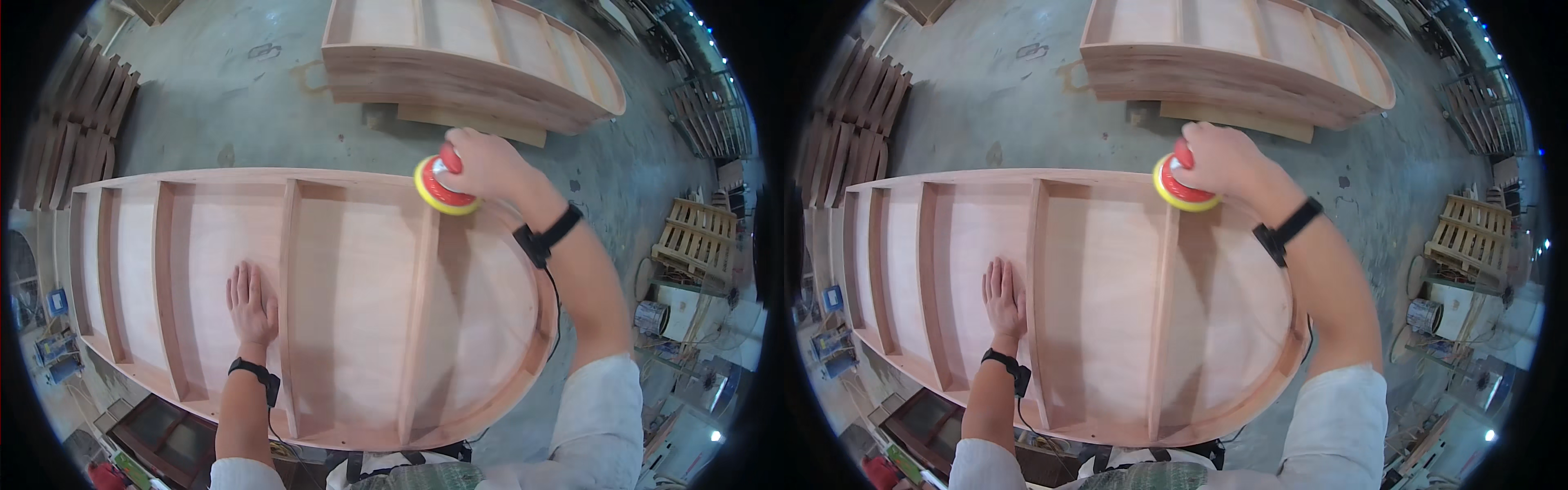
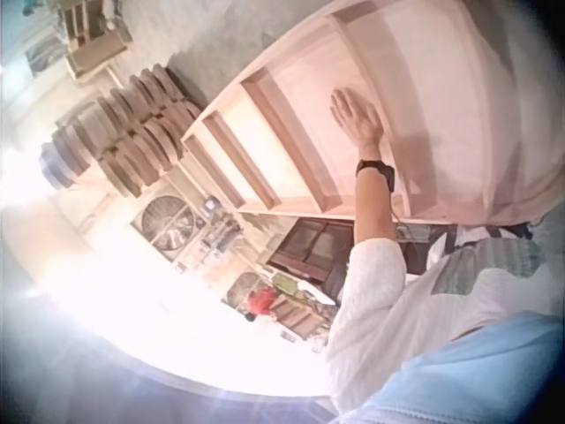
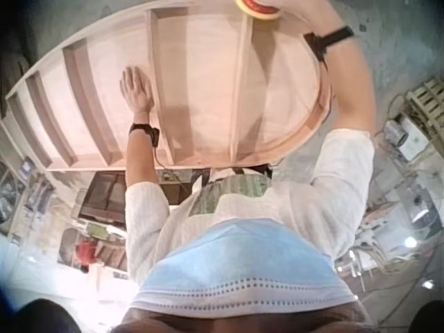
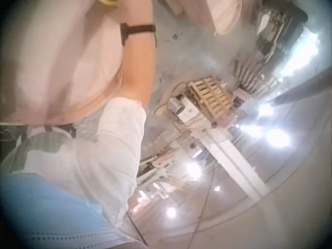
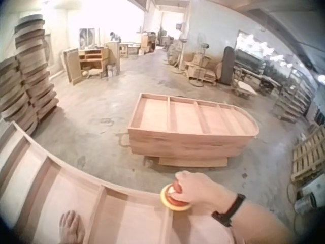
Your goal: The person uses a handheld orbital sander to smooth the interior surfaces of a wooden furniture piece. They systematically move the sander across the bottom and side panels of the item, which is positioned on the workshop floor.
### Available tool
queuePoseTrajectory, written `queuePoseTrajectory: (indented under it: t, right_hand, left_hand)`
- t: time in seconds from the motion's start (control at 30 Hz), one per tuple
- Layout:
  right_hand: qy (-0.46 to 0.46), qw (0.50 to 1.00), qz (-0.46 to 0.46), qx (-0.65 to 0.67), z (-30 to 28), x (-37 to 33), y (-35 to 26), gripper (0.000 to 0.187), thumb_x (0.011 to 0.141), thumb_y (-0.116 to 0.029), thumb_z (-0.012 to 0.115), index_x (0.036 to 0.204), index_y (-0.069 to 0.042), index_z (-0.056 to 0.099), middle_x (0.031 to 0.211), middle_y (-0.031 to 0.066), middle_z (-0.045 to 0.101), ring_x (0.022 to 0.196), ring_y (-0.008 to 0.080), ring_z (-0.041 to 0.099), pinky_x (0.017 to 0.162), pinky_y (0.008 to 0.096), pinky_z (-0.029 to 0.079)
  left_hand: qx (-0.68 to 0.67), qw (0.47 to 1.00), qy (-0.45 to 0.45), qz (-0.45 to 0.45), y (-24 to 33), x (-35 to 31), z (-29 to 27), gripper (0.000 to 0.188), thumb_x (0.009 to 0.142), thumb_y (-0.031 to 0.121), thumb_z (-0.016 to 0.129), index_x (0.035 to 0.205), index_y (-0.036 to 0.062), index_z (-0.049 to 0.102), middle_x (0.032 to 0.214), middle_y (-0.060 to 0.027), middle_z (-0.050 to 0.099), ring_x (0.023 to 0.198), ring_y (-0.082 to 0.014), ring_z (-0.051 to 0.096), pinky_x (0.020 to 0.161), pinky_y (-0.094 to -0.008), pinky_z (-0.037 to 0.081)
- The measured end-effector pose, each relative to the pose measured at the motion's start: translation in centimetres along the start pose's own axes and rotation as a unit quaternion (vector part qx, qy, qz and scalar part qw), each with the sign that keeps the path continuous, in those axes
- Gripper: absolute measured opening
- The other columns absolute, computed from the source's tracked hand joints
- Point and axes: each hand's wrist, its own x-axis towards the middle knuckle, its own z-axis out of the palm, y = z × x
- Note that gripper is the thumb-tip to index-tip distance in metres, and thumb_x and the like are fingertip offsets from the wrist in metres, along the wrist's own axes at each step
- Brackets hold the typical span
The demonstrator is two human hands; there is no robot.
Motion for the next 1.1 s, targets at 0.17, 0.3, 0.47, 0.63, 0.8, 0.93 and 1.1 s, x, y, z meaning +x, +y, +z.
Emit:
queuePoseTrajectory:
  t: [0.17,0.3,0.47,0.63,0.8,0.93,1.1]
  right_hand:
    - [-0.288,0.944,0.134,0.090,-0.3,11.3,-2.2,0.051,0.090,-0.051,0.077,0.114,-0.005,0.076,0.105,0.0148,0.077,0.088,0.0309,0.075,0.077,0.0466,0.060]
    - [-0.362,0.899,0.211,0.130,0.4,13.4,-3.6,0.049,0.095,-0.052,0.073,0.111,-0.006,0.077,0.099,0.0105,0.076,0.080,0.0226,0.074,0.066,0.0428,0.059]
    - [-0.223,0.964,0.071,0.130,0.0,9.9,-2.8,0.054,0.091,-0.051,0.076,0.117,-0.004,0.072,0.114,0.0171,0.077,0.102,0.0276,0.075,0.086,0.0424,0.060]
    - [0.126,0.992,-0.011,0.013,2.9,0.3,-9.5,0.067,0.081,-0.044,0.089,0.126,-0.002,0.064,0.124,0.0212,0.067,0.103,0.0401,0.070,0.091,0.0471,0.059]
    - [0.349,0.916,-0.146,-0.135,12.7,-4.2,-11.1,0.045,0.083,-0.024,0.086,0.118,-0.006,0.064,0.115,0.0143,0.063,0.102,0.0313,0.068,0.088,0.0470,0.058]
    - [0.404,0.890,-0.140,-0.159,14.7,-4.1,-10.8,0.042,0.084,-0.019,0.083,0.119,-0.007,0.065,0.115,0.0126,0.062,0.100,0.0305,0.067,0.087,0.0457,0.058]
    - [0.356,0.932,-0.015,-0.061,9.9,-2.3,-13.0,0.056,0.085,-0.034,0.088,0.125,-0.003,0.065,0.118,0.0147,0.062,0.093,0.0370,0.071,0.084,0.0462,0.060]
  left_hand:
    - [-0.005,1.000,0.007,0.010,-0.4,0.3,0.0,0.075,0.096,0.030,0.058,0.166,0.0053,0.050,0.175,-0.0222,0.043,0.163,-0.0432,0.038,0.136,-0.0599,0.024]
    - [-0.008,1.000,0.024,0.018,-1.2,-0.2,0.4,0.077,0.093,0.028,0.060,0.166,0.0050,0.051,0.176,-0.0216,0.042,0.164,-0.0426,0.038,0.136,-0.0595,0.025]
    - [-0.022,0.999,0.013,0.035,-1.2,0.4,0.3,0.079,0.094,0.027,0.060,0.168,0.0022,0.045,0.176,-0.0240,0.041,0.165,-0.0450,0.034,0.137,-0.0607,0.021]
    - [-0.023,0.999,0.007,0.032,-1.5,0.3,0.2,0.080,0.093,0.028,0.060,0.167,-0.0009,0.045,0.176,-0.0270,0.039,0.166,-0.0464,0.031,0.137,-0.0621,0.019]
    - [-0.041,0.997,0.018,0.058,-1.4,-0.3,0.4,0.080,0.093,0.030,0.060,0.165,-0.0034,0.045,0.175,-0.0288,0.038,0.165,-0.0473,0.031,0.137,-0.0623,0.018]
    - [-0.037,0.997,0.011,0.065,-1.4,-0.1,0.5,0.079,0.094,0.031,0.060,0.163,-0.0060,0.046,0.174,-0.0298,0.039,0.165,-0.0482,0.031,0.136,-0.0631,0.018]
    - [-0.035,0.997,0.024,0.060,-1.7,-0.5,0.9,0.078,0.095,0.030,0.061,0.162,-0.0057,0.046,0.174,-0.0297,0.040,0.164,-0.0485,0.033,0.136,-0.0634,0.019]
